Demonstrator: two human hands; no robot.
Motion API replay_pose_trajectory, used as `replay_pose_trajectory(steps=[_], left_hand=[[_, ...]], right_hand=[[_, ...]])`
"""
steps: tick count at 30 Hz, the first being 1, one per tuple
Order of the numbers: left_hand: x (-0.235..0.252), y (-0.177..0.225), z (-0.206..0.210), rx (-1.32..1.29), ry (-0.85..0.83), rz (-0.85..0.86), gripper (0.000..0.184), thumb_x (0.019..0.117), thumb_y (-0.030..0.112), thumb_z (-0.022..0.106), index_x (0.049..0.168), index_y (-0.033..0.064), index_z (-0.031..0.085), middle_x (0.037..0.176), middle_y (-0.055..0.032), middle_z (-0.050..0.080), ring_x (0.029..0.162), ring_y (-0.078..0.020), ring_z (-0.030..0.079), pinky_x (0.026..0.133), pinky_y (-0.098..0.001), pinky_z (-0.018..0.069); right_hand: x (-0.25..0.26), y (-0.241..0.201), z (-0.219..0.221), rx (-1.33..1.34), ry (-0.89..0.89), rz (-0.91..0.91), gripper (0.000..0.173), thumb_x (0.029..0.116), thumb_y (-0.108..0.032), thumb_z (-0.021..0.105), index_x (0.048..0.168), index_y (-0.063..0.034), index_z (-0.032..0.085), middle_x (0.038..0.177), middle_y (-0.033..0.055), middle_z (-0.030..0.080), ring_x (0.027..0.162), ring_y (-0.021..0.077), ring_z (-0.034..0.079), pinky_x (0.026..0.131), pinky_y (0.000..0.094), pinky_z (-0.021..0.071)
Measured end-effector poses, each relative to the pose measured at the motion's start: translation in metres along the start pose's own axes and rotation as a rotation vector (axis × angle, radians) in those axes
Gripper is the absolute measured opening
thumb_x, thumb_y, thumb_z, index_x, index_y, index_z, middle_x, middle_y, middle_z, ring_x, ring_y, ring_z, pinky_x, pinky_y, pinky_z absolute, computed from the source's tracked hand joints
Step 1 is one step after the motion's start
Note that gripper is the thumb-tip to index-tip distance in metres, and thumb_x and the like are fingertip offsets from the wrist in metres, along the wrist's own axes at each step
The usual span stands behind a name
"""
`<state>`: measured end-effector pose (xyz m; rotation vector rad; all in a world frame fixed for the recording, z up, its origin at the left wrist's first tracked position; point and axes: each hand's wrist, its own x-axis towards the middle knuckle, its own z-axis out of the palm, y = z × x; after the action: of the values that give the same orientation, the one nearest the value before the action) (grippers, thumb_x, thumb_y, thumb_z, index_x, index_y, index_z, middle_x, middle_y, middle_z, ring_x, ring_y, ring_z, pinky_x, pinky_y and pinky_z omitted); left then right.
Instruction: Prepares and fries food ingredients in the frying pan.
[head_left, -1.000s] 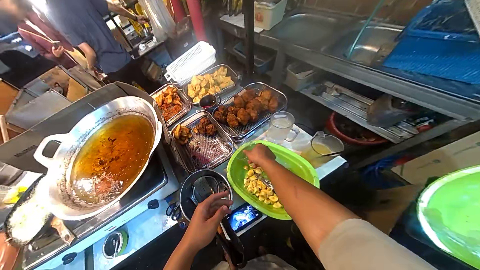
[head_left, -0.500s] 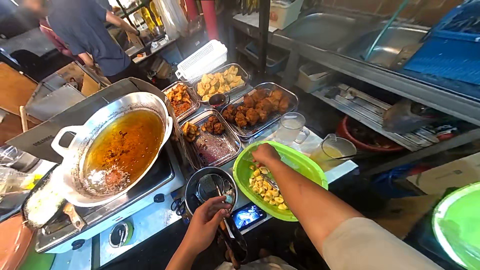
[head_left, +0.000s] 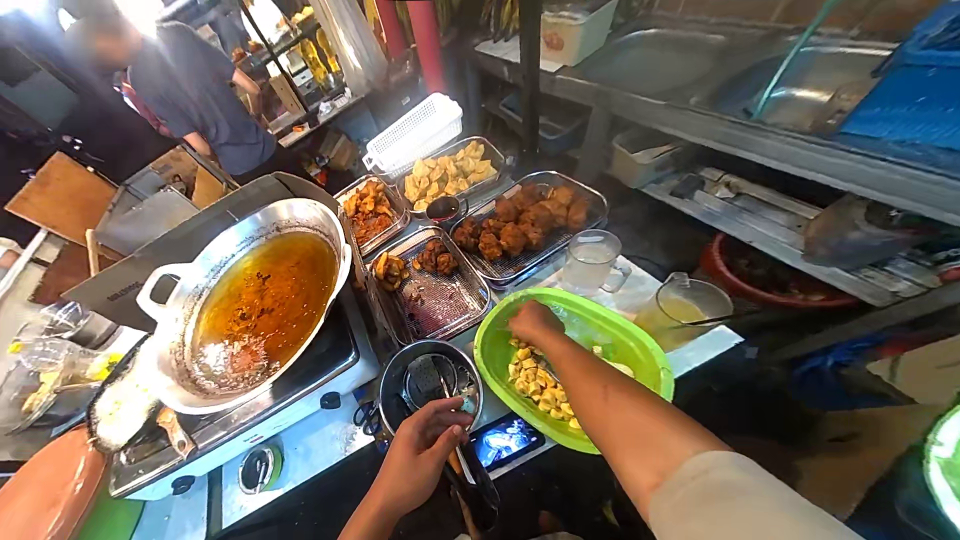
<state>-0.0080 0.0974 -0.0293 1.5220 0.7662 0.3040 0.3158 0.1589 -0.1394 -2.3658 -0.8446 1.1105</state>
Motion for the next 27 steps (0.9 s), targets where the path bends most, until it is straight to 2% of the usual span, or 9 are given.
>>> replay_pose_trajectory(steps=[5, 7, 11, 13, 16, 17, 21, 24, 27], left_hand=[[-0.005, 0.003, 0.002, 0.077, 0.092, 0.095, 0.038, 0.1057, 0.01, 0.053, 0.142, -0.0007, 0.055, 0.135, -0.0126, 0.066, 0.119, -0.0262, 0.068, 0.101, -0.0423, 0.0587], [-0.004, 0.007, 0.012, 0.1, 0.103, 0.18, 0.038, 0.1067, 0.009, 0.048, 0.143, -0.0008, 0.055, 0.143, -0.0143, 0.06, 0.129, -0.0263, 0.061, 0.108, -0.0424, 0.055], [0.009, 0.014, 0.033, 0.061, 0.03, 0.23, 0.044, 0.1078, 0.008, 0.04, 0.15, -0.0062, 0.045, 0.153, -0.0196, 0.049, 0.142, -0.0262, 0.05, 0.119, -0.0419, 0.0435], [0.015, 0.011, 0.039, 0.025, 0.001, 0.192, 0.043, 0.1072, 0.007, 0.04, 0.146, -0.0073, 0.048, 0.147, -0.0186, 0.056, 0.137, -0.022, 0.055, 0.117, -0.0387, 0.0451], [0.03, 0.005, 0.05, -0.164, 0.066, 0.083, 0.03, 0.1044, 0.004, 0.045, 0.126, -0.0056, 0.063, 0.116, -0.0133, 0.071, 0.104, -0.017, 0.069, 0.094, -0.0358, 0.0575], [0.035, 0.004, 0.053, -0.24, 0.099, 0.046, 0.031, 0.1044, 0.004, 0.046, 0.129, -0.0051, 0.061, 0.117, -0.0141, 0.07, 0.105, -0.0186, 0.069, 0.094, -0.0369, 0.0577], [0.046, 0.011, 0.066, -0.479, 0.219, -0.029, 0.039, 0.1094, 0.017, 0.045, 0.142, -0.001, 0.056, 0.129, -0.017, 0.067, 0.117, -0.0239, 0.066, 0.103, -0.0399, 0.0537], [0.044, 0.024, 0.071, -0.659, 0.139, -0.125, 0.052, 0.1132, 0.035, 0.023, 0.145, 0.0032, 0.049, 0.131, -0.0147, 0.066, 0.119, -0.0228, 0.065, 0.103, -0.0405, 0.0532], [0.046, 0.035, 0.061, -0.639, -0.012, -0.157, 0.057, 0.1123, 0.042, 0.016, 0.156, 0.0138, 0.04, 0.14, -0.0104, 0.06, 0.125, -0.0191, 0.06, 0.105, -0.0382, 0.0506]], right_hand=[[-0.041, 0.006, 0.0, 0.002, 0.182, -0.361, 0.031, 0.1031, -0.032, 0.055, 0.11, -0.0053, 0.069, 0.091, 0.0195, 0.071, 0.086, 0.0407, 0.071, 0.073, 0.0676, 0.0545], [-0.084, 0.016, 0.003, -0.067, 0.241, -0.572, 0.026, 0.1011, -0.032, 0.058, 0.099, -0.0089, 0.069, 0.082, 0.0109, 0.069, 0.076, 0.0316, 0.07, 0.066, 0.0596, 0.0567], [-0.152, 0.037, 0.017, -0.016, 0.327, -0.93, 0.022, 0.0956, -0.032, 0.061, 0.092, -0.0135, 0.071, 0.102, 0.0018, 0.069, 0.071, 0.0143, 0.067, 0.061, 0.0388, 0.0605], [-0.177, 0.041, 0.023, 0.029, 0.334, -0.997, 0.024, 0.0982, -0.032, 0.06, 0.096, -0.0124, 0.073, 0.114, 0.0033, 0.071, 0.078, 0.0135, 0.07, 0.065, 0.0364, 0.0623], [-0.204, 0.042, 0.03, 0.105, 0.314, -1.107, 0.022, 0.1007, -0.029, 0.059, 0.094, -0.0112, 0.07, 0.123, 0.0067, 0.07, 0.095, 0.0156, 0.072, 0.076, 0.0359, 0.063], [-0.21, 0.043, 0.035, 0.15, 0.298, -1.148, 0.021, 0.1014, -0.029, 0.059, 0.094, -0.0118, 0.07, 0.124, 0.0076, 0.068, 0.098, 0.0157, 0.071, 0.079, 0.0348, 0.0626], [-0.225, 0.047, 0.054, 0.387, 0.189, -1.158, 0.021, 0.1017, -0.028, 0.061, 0.093, -0.0101, 0.069, 0.108, 0.0071, 0.066, 0.096, 0.0133, 0.067, 0.081, 0.0303, 0.0598], [-0.232, 0.044, 0.048, 0.507, 0.138, -1.058, 0.023, 0.1025, -0.027, 0.06, 0.094, -0.0067, 0.068, 0.091, 0.0056, 0.067, 0.083, 0.0114, 0.065, 0.074, 0.0279, 0.0577], [-0.237, 0.036, 0.039, 0.572, 0.073, -0.956, 0.022, 0.1018, -0.027, 0.061, 0.096, -0.0063, 0.067, 0.085, 0.0036, 0.066, 0.074, 0.0097, 0.064, 0.066, 0.0266, 0.0564]])
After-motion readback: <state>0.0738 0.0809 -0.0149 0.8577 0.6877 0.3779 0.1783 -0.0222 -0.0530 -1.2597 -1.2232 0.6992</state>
